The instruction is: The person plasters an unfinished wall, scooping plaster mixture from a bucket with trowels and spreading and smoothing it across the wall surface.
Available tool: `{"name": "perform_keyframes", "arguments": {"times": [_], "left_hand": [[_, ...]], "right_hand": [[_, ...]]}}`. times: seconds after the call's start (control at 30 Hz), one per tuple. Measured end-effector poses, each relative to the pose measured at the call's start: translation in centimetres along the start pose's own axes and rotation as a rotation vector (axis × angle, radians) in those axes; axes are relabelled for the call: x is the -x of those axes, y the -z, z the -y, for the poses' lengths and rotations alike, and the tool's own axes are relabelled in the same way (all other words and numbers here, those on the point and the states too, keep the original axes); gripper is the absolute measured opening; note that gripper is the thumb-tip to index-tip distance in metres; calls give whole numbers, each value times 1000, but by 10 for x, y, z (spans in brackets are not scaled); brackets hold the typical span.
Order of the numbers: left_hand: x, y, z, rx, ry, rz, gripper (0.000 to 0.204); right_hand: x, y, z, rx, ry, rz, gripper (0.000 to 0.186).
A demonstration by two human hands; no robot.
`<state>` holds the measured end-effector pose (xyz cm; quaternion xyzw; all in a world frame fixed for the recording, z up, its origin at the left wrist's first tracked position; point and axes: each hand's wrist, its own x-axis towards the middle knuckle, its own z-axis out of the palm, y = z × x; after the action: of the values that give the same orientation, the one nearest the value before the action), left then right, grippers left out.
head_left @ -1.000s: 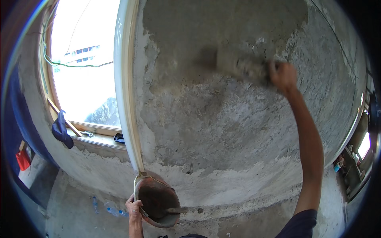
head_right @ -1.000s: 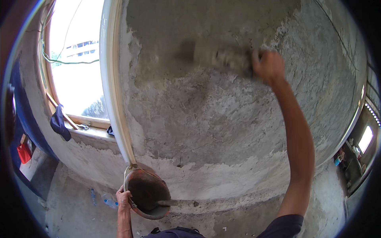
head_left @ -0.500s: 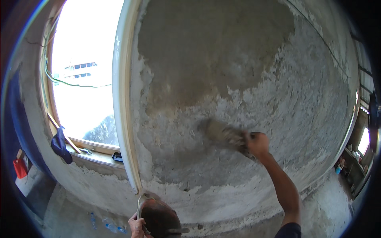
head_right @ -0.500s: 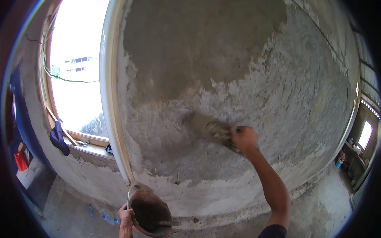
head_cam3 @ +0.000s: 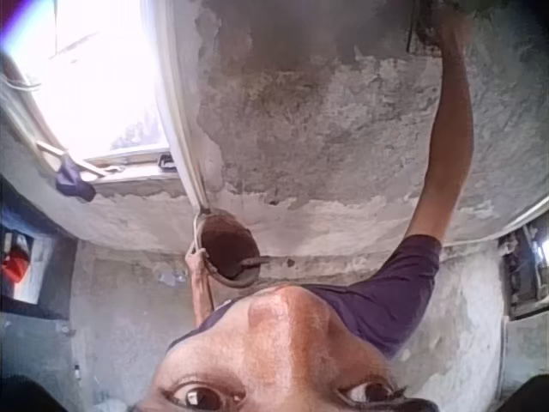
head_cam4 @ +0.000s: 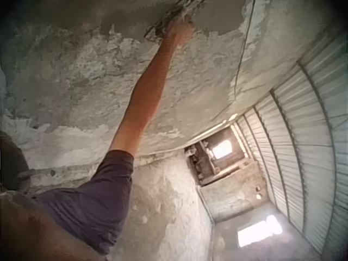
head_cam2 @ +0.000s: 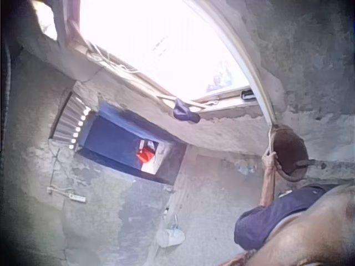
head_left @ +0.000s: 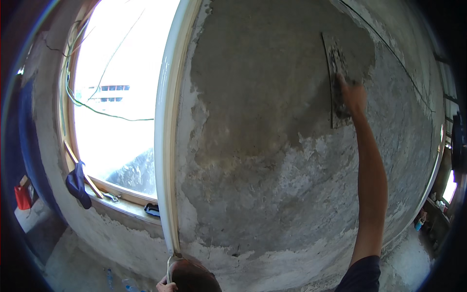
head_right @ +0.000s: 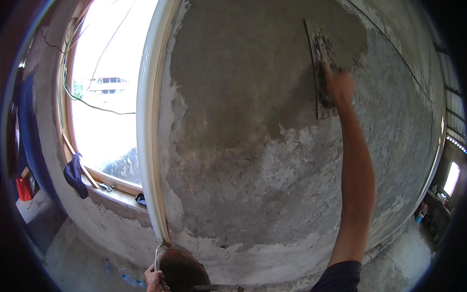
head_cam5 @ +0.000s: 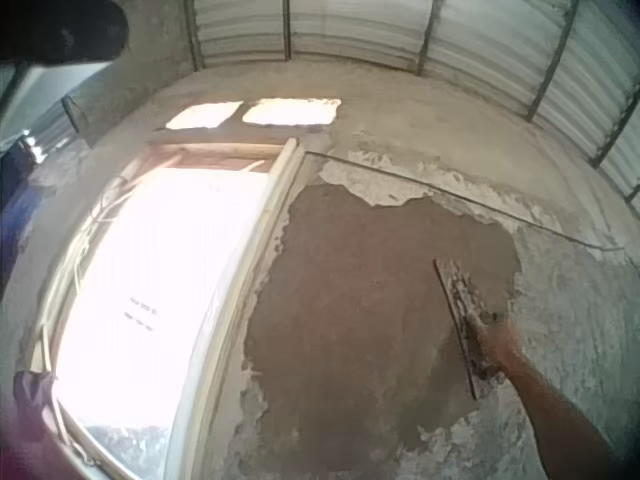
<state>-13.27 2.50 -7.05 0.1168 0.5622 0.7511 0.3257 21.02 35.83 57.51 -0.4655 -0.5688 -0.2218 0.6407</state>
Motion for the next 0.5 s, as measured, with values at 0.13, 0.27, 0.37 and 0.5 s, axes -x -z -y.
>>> {"name": "perform_keyframes", "arguments": {"times": [0.13, 0.27, 0.37, 0.5], "left_hand": [[3, -8, -19, -102, 159, -43, 43], [-14, 4, 23, -81, 78, -24, 50], [12, -13, -7, -166, 160, 15, 51], [9, -9, 18, -98, 130, 62, 52]], "right_hand": [[-54, -2, 65, 38, 78, 40, 77], [30, -31, 128, 94, 477, 105, 66], [141, -32, 87, 163, 706, 238, 58], [61, -14, 38, 97, 476, 44, 59]]}}
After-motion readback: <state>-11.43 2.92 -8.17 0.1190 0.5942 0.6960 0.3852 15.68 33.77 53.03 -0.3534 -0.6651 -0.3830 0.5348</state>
